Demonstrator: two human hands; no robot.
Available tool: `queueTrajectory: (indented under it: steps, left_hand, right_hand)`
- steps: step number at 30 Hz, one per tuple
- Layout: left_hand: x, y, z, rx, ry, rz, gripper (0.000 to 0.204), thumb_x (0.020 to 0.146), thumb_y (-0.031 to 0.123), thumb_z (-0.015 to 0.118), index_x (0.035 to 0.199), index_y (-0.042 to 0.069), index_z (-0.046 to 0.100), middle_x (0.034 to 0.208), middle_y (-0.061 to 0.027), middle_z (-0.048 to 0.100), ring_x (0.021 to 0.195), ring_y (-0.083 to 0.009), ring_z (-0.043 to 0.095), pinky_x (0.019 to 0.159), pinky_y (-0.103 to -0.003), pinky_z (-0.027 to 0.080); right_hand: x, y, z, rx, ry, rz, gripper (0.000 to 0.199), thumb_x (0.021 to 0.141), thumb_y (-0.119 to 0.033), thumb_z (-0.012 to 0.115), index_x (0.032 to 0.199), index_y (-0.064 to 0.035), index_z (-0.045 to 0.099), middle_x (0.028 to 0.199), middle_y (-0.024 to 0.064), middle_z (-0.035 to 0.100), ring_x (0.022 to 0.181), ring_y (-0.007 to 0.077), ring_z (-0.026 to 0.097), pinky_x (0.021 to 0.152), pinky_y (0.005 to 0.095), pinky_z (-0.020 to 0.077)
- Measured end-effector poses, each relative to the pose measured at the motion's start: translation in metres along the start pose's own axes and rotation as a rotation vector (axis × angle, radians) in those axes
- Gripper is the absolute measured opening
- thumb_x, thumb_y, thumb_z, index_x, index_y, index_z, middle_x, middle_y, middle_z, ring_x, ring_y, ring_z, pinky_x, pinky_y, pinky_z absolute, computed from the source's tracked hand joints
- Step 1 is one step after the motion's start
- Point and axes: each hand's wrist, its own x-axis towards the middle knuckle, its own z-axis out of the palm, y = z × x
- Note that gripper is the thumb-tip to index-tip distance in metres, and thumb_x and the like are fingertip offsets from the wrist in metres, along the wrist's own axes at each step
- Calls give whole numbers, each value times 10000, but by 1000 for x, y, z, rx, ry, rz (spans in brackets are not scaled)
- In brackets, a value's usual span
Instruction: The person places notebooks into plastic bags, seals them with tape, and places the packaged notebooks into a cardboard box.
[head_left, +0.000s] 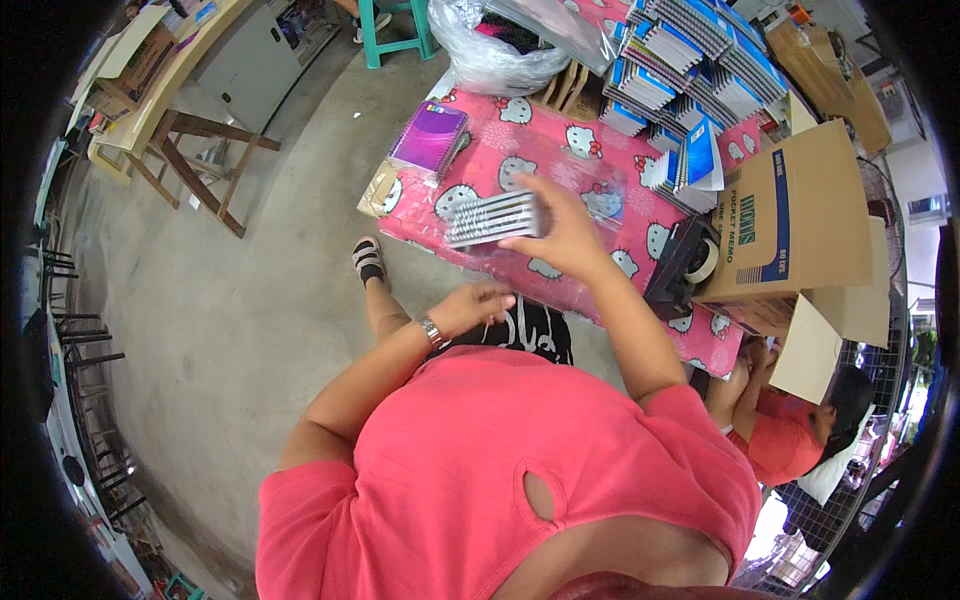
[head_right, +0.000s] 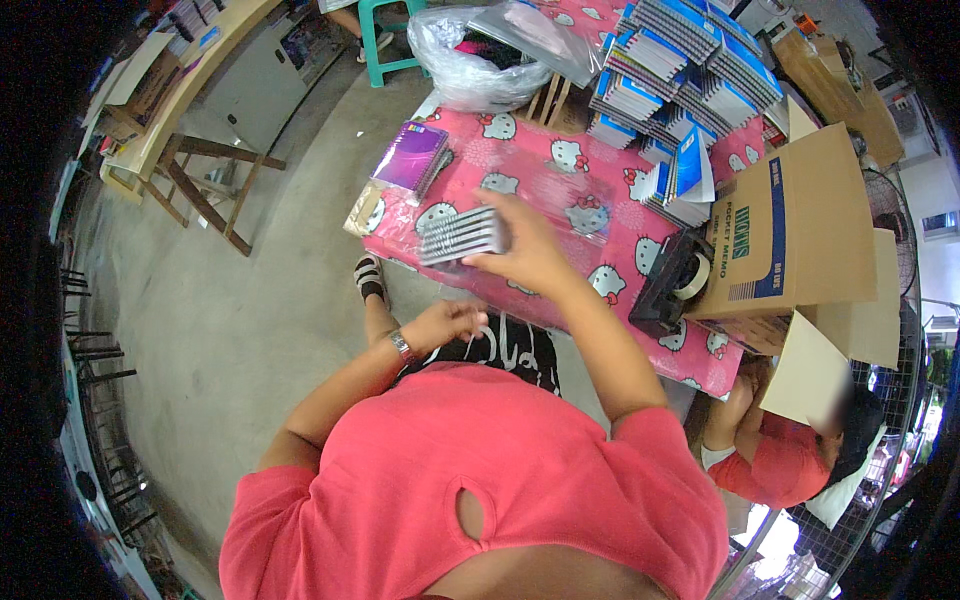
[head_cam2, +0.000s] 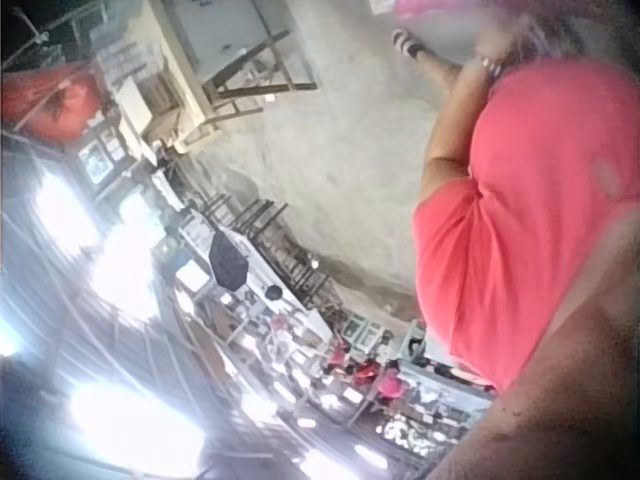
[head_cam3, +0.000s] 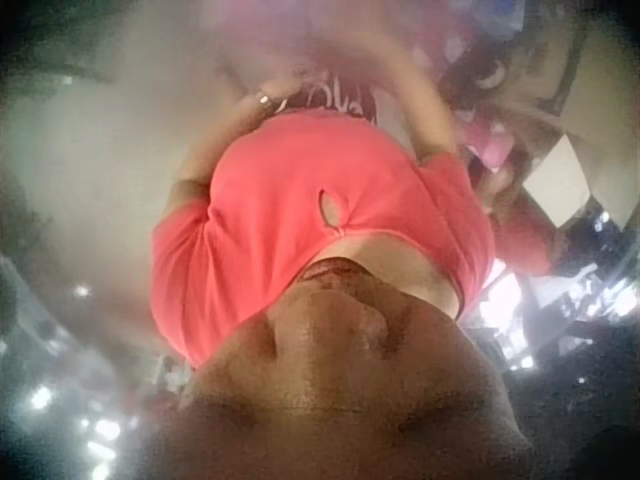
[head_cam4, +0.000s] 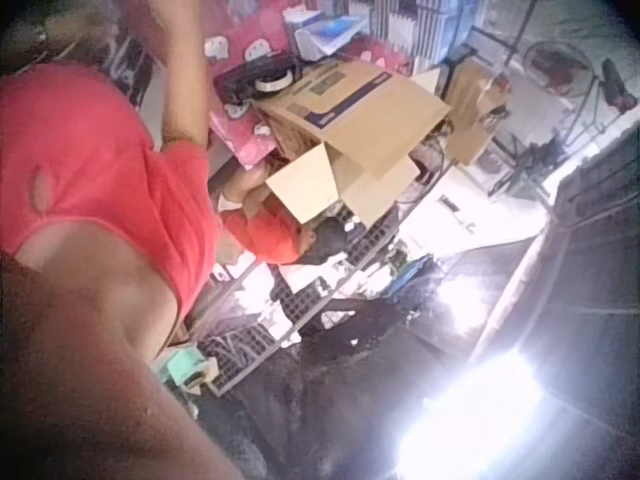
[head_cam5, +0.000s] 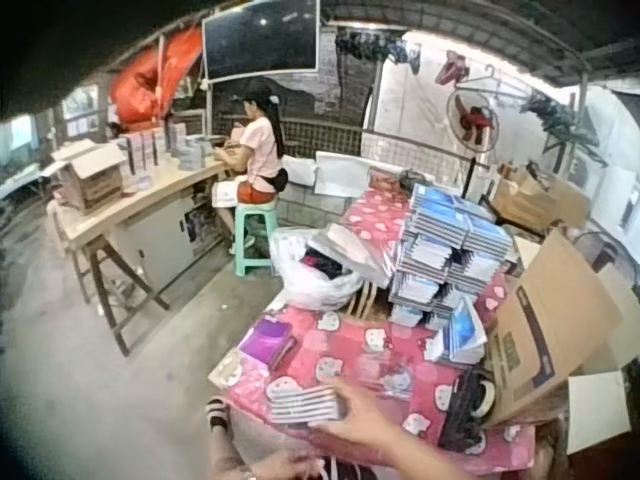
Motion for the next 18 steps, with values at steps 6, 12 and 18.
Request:
queueTrajectory:
  steps: [6,12,18]
  left_hand:
    - [-19,63,-14,-105,483,620,676,795,98,735,1341,12,345,1246,-109,527,1133,-193,526,979,-342,423]
    - [-1,65,-13,187,383,656,792,716,30,734,1369,3,288,1213,-155,514,1143,-221,516,985,-346,408]
    - [-4,90,-10,216,484,698,435,904,122,540,1318,27,443,1262,-139,497,1222,-218,442,1008,-346,363]
  right_hand:
    - [-53,48,18,175,-4,133,844,660,-242,815,1366,-56,391,1165,165,563,1099,299,538,960,378,420]
    - [-63,39,39,221,107,231,857,710,-300,788,1381,10,355,1209,185,540,1176,307,508,990,391,394]
    - [-45,13,1,2,206,263,566,839,-111,661,1356,-63,435,1032,68,590,815,148,556,748,267,456]
